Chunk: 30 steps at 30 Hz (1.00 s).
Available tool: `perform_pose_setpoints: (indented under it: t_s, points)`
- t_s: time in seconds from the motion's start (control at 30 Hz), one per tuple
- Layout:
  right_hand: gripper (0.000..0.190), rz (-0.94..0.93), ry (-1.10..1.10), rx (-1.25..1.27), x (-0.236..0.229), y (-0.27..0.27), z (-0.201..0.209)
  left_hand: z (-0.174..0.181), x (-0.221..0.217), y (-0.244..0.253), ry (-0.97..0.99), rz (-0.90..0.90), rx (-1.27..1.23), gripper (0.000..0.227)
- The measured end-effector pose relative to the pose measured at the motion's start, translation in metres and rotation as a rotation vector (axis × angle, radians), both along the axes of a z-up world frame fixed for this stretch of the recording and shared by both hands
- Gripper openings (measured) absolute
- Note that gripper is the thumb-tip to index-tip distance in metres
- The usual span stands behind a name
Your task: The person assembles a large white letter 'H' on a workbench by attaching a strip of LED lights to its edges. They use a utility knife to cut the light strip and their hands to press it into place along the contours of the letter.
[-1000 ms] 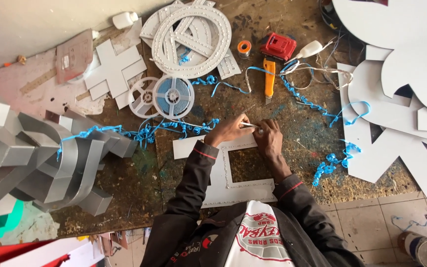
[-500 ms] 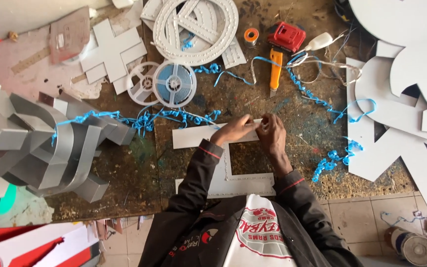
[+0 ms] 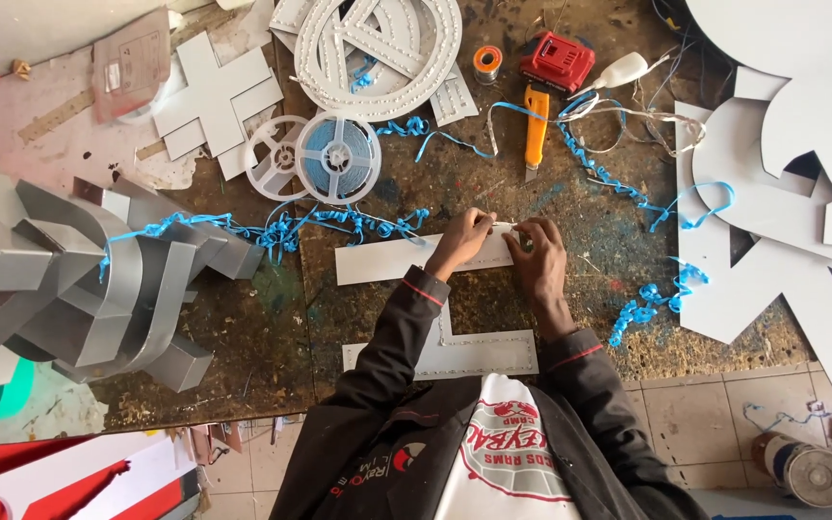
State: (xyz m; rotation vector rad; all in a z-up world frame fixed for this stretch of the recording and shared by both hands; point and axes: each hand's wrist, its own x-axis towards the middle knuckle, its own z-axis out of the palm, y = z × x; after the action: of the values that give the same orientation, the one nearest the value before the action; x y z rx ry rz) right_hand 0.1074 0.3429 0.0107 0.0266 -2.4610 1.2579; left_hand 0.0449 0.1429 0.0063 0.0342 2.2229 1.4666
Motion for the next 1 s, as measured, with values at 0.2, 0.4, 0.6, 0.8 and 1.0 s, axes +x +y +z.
perform_pose_setpoints:
  t_s: [0.2, 0.4, 0.6, 0.8, 1.0]
  points:
    - [0.016, 0.046, 0.081, 0.094, -0.01, 0.003, -0.013, 0.013, 0.007, 0.005, 0.087, 0.016, -0.07, 0.031]
    - [0.011, 0.144, 0.13, 0.126, -0.011, 0.011, -0.012, 0.04, 0.016, -0.002, 0.183, 0.021, -0.12, 0.028]
    - [0.008, 0.23, 0.106, 0.201, -0.01, 0.016, -0.001, 0.058, 0.012, -0.026, 0.23, -0.065, -0.205, 0.026]
    - [0.012, 0.281, 0.106, 0.263, -0.008, 0.018, 0.005, 0.079, 0.014, -0.073, 0.228, -0.005, -0.265, 0.025]
    - [0.014, 0.303, 0.116, 0.242, -0.008, 0.019, 0.008, 0.064, 0.011, -0.143, 0.115, -0.243, -0.271, 0.026]
